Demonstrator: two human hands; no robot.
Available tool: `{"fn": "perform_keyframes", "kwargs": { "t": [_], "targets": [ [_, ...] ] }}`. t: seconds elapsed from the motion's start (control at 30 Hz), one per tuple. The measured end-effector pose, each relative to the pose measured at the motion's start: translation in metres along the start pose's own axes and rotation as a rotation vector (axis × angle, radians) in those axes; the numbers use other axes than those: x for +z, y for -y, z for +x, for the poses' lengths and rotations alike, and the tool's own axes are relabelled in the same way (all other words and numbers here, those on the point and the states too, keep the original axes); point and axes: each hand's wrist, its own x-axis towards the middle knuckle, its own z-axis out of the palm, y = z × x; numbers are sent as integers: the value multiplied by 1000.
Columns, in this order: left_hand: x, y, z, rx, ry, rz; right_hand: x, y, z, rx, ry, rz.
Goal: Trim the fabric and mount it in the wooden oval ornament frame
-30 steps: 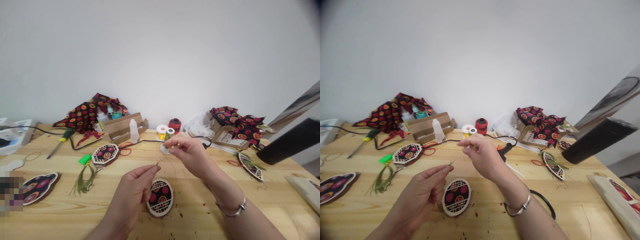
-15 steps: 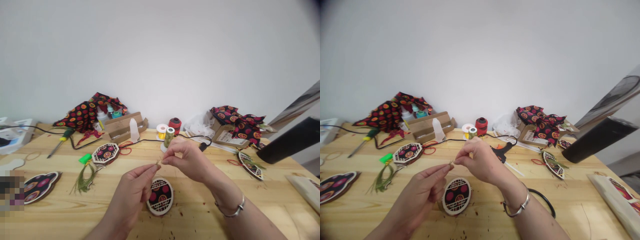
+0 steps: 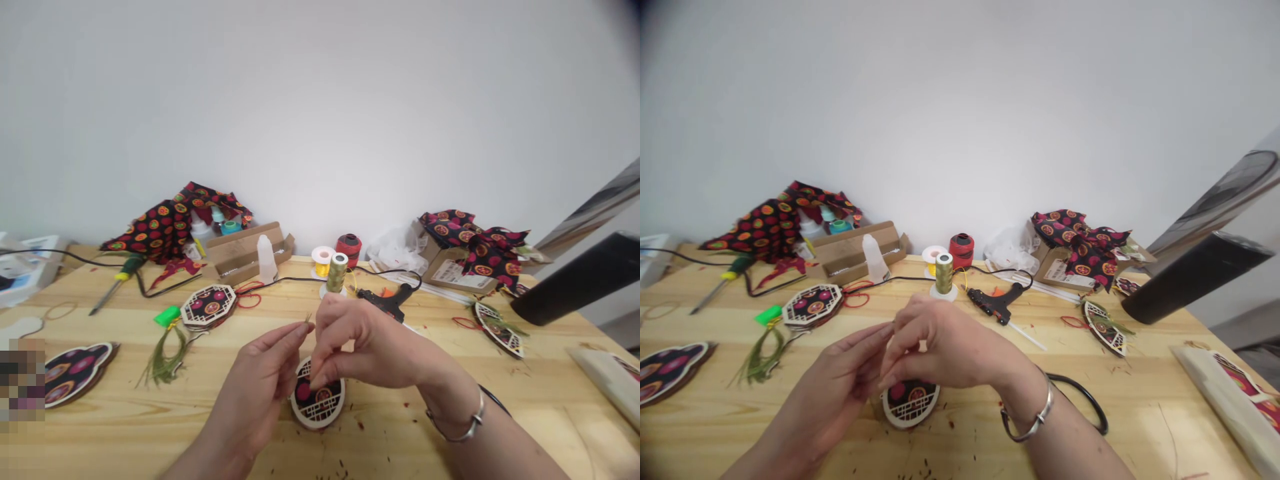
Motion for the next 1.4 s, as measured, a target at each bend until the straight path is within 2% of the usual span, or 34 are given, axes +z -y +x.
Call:
{"fn": "perform_keyframes", "kwargs": {
  "t": [0.13,0.33,0.5,0.77,1.4],
  "targets": [
    [-2,0,-1,-45,52,-66,3,-8,2,48,-146,-41],
    [-3,-1,-2,-57,62,-85,5,-8,4,22,-114,-88],
    [-3,-1,-3,-80,92,-111,4,-11,4,70,-224,-168],
    [-8,4,-2,-47,144,-25,6,-14,4,112,-323,-187],
    [-4,4,-3,-11,117,-3,2,-15,5,217,-305,-187]
  ]
}}
